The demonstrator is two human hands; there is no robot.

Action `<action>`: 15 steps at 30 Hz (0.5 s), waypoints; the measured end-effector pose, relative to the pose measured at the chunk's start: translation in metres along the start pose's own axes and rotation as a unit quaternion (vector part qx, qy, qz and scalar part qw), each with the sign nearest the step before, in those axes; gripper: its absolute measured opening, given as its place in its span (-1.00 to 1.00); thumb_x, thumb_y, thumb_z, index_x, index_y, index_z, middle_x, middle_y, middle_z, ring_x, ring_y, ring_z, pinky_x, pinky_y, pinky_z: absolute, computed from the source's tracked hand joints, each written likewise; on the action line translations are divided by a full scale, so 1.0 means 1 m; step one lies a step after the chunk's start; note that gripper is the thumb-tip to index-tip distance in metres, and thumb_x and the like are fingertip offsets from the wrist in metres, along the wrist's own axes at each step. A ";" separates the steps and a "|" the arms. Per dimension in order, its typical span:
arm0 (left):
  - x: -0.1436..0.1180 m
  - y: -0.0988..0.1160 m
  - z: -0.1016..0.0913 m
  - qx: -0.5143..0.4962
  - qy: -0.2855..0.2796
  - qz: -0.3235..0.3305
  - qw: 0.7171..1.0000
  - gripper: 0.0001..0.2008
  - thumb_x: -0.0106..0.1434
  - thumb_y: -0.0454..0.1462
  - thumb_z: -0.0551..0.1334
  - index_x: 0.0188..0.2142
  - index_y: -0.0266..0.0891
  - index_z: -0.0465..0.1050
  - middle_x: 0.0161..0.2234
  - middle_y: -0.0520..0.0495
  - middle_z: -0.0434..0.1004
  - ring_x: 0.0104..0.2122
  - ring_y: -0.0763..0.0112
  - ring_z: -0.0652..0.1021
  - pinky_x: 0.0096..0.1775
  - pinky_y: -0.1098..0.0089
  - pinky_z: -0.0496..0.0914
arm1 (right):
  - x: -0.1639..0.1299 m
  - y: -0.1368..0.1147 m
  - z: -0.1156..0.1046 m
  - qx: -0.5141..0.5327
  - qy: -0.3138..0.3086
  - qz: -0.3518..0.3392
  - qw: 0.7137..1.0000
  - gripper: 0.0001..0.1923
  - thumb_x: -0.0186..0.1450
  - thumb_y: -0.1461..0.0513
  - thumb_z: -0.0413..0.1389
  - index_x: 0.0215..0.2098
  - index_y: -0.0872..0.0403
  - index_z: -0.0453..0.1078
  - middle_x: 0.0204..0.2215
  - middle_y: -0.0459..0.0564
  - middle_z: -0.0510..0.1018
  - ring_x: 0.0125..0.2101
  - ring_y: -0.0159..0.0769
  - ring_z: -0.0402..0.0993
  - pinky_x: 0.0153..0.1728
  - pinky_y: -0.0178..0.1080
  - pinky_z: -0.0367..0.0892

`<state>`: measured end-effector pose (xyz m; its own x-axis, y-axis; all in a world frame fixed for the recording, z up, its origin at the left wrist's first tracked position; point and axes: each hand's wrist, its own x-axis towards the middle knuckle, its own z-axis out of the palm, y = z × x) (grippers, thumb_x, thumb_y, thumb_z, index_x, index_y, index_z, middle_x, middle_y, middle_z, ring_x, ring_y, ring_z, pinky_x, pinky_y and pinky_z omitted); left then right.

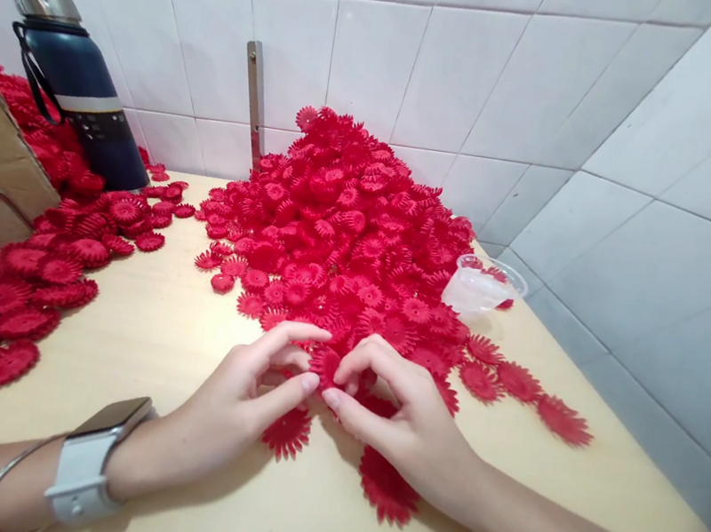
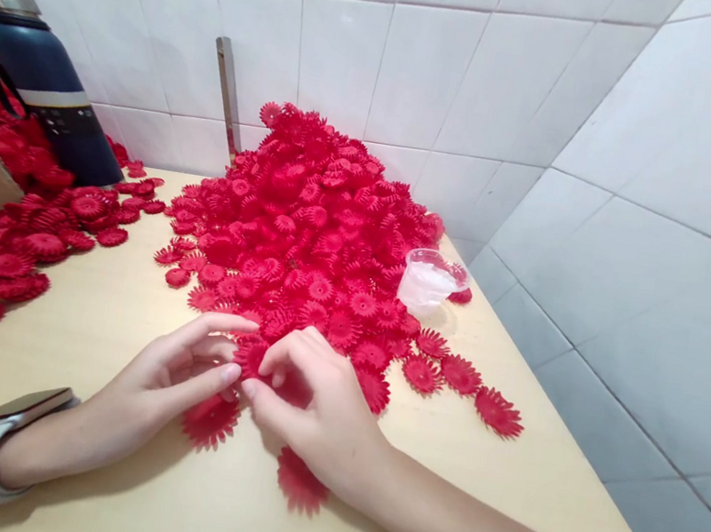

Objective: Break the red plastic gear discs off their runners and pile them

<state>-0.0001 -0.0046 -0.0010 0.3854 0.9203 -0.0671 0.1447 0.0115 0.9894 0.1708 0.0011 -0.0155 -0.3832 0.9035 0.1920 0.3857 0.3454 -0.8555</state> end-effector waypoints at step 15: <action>0.000 0.000 -0.001 -0.046 -0.019 -0.020 0.999 -0.77 0.20 -0.26 0.10 -0.12 -0.10 0.24 -0.27 -0.01 0.39 -0.24 0.37 0.42 -0.30 0.42 0.31 | 0.001 0.001 -0.002 0.065 -0.032 0.029 0.997 -0.90 0.20 0.25 0.04 -0.46 0.07 0.32 -0.51 -0.11 0.36 -0.51 -0.41 0.31 -0.49 -0.36 0.22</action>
<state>-0.0006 -0.0039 -0.0010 0.4158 0.9028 -0.1097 0.0773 0.0851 0.9934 0.1724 0.0028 -0.0150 -0.4175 0.9017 0.1126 0.2993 0.2534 -0.9199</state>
